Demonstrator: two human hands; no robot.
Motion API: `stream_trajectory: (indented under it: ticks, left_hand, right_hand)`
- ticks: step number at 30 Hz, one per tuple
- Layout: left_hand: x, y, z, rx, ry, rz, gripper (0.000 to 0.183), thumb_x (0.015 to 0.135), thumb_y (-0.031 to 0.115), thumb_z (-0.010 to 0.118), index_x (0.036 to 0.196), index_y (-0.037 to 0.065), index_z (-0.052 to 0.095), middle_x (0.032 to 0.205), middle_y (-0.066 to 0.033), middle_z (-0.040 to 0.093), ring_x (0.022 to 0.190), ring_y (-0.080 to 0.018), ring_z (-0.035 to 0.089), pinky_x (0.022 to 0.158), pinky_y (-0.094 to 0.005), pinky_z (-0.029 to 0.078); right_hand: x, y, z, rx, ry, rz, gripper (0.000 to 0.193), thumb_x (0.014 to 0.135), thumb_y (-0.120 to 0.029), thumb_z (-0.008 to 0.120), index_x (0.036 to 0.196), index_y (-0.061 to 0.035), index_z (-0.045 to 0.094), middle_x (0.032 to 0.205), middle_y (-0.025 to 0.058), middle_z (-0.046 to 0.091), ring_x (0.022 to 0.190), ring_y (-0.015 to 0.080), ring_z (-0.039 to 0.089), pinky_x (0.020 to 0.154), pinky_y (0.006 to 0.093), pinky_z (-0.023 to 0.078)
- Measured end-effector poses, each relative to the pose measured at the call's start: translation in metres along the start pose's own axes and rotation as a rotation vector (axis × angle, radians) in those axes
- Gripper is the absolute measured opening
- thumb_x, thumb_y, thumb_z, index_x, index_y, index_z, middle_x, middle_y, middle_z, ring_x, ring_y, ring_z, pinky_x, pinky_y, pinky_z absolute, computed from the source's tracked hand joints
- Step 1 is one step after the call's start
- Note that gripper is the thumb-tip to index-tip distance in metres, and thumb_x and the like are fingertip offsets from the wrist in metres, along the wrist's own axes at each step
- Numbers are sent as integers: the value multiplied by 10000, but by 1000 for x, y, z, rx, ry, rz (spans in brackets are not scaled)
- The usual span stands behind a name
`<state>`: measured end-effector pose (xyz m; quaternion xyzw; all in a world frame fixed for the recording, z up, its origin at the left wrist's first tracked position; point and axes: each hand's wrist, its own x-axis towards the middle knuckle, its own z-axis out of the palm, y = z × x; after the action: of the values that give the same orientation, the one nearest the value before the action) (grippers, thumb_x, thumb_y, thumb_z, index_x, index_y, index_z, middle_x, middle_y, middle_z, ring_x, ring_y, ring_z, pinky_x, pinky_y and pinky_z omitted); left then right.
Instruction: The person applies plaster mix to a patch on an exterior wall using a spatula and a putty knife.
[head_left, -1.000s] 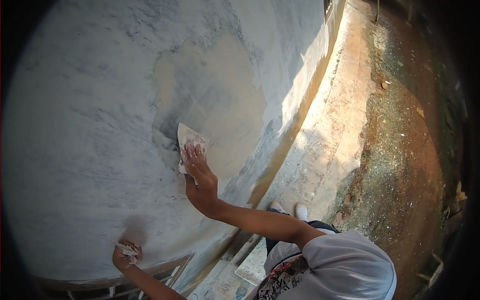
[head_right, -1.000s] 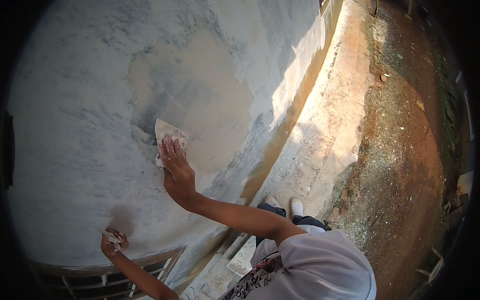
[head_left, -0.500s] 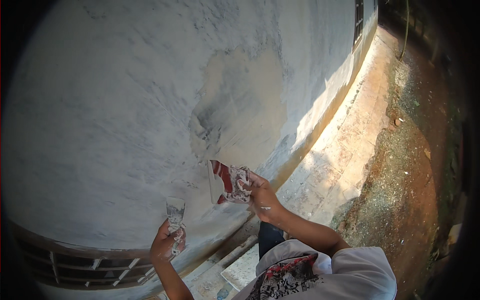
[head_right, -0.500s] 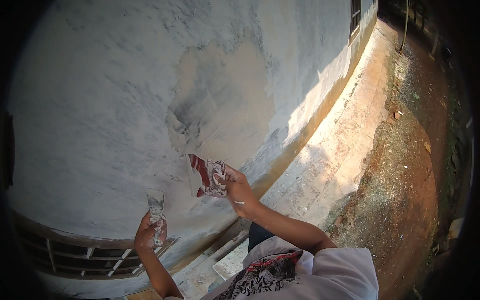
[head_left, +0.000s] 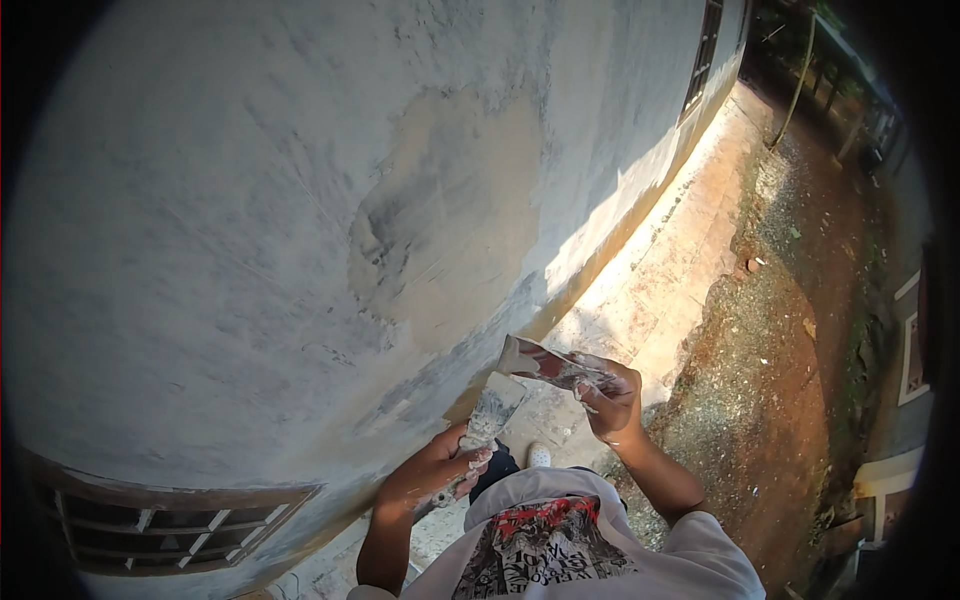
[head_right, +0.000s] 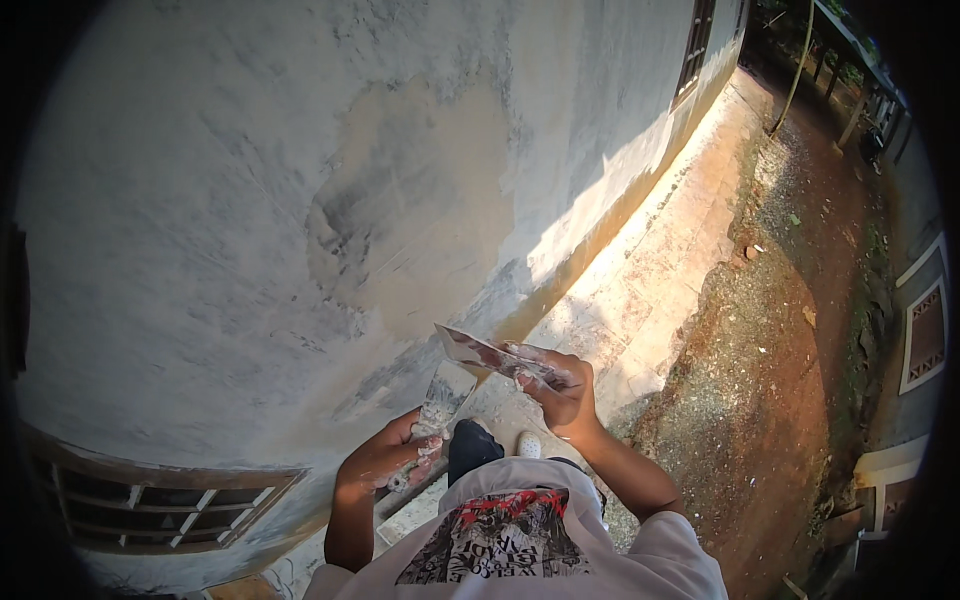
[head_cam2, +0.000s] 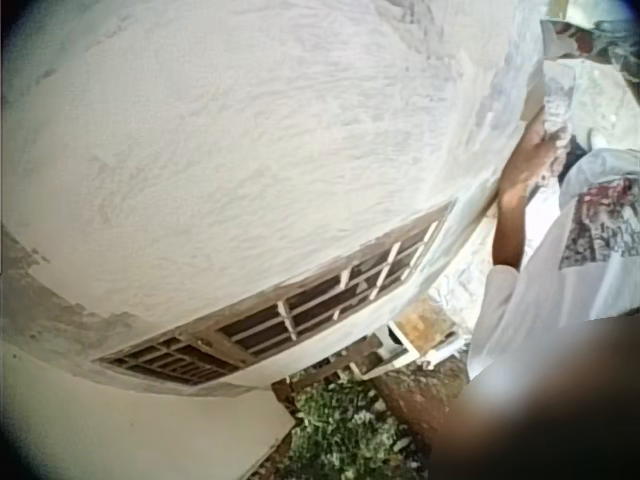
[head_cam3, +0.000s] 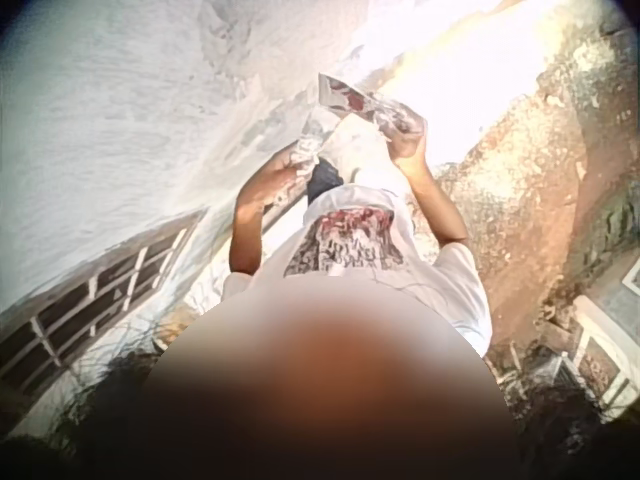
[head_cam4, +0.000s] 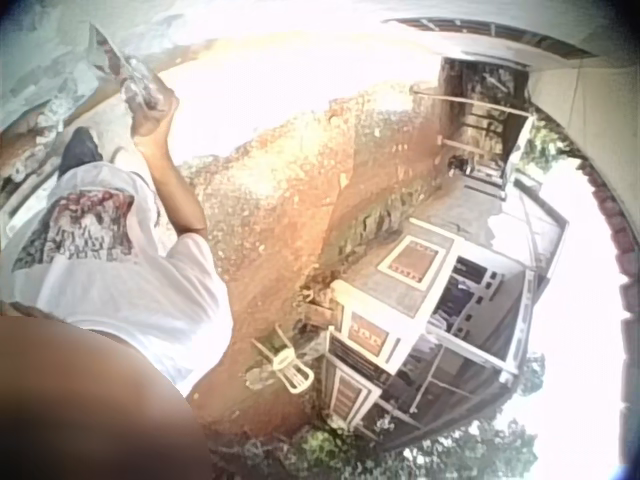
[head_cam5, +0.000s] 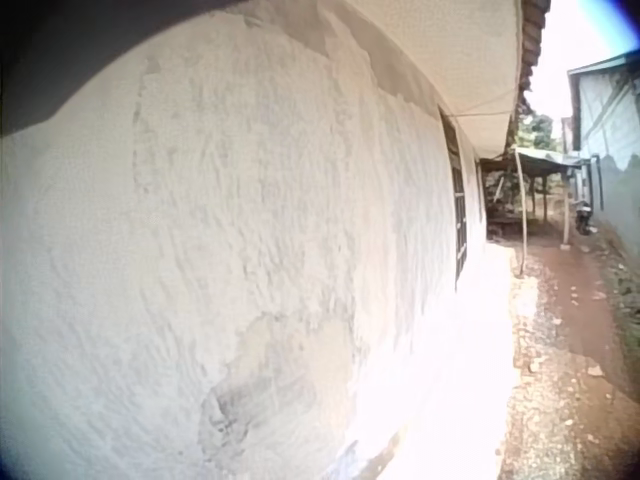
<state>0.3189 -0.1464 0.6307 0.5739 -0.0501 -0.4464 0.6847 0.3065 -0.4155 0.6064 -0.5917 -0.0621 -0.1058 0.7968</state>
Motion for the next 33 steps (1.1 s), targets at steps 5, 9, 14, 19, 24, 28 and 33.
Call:
stream_trajectory:
  ticks: [5,9,14,19,24,28,33]
  left_hand:
    - [6,11,4,38,-57,1,265,976,131,565,1205,32,475,714,14,492,547,-63,472,487,-232,394]
    - [16,9,6,17,-94,17,282,976,136,568,1217,27,471,712,16,496,538,-58,465,473,-233,388]
    - [24,7,6,36,-33,-43,172,981,179,583,1019,39,492,689,26,491,527,-52,436,471,-238,371]
    - [27,8,8,5,-60,-94,236,983,176,581,1140,25,490,677,39,477,524,-41,417,465,-230,354]
    - [33,8,11,-14,-88,-118,364,986,170,575,1291,20,445,680,50,464,526,-34,407,465,-224,352]
    - [31,12,17,-2,-48,-45,340,976,135,572,1273,25,446,700,30,480,521,-50,417,466,-229,364]
    - [31,15,18,-6,-93,118,300,965,133,586,1223,22,483,714,4,496,540,-83,472,487,-258,415]
  right_hand:
    - [-3,-21,1,-248,-146,-42,289,824,89,570,1084,38,685,1115,193,695,978,244,691,844,301,508]
    - [7,-9,-4,-262,-278,-256,320,774,100,570,1061,30,695,1127,199,686,1100,295,657,956,370,500]
    - [11,-8,-9,-552,-478,-456,451,604,103,493,955,-29,743,1112,157,701,1160,348,618,1031,478,463]
    - [9,-3,-31,-702,-528,-504,543,607,96,505,1053,-108,738,1183,60,689,1201,269,600,1023,427,477]
    - [11,-1,-52,-714,-461,-466,566,581,109,493,1059,-77,730,1154,88,697,1213,284,590,1057,452,444]
    - [11,30,-71,-566,-324,-452,494,644,134,527,1065,-43,716,1114,161,697,1134,320,637,1011,437,484]
    - [-25,87,-70,-356,7,242,268,896,62,467,1088,2,644,997,93,697,852,218,685,854,385,564]
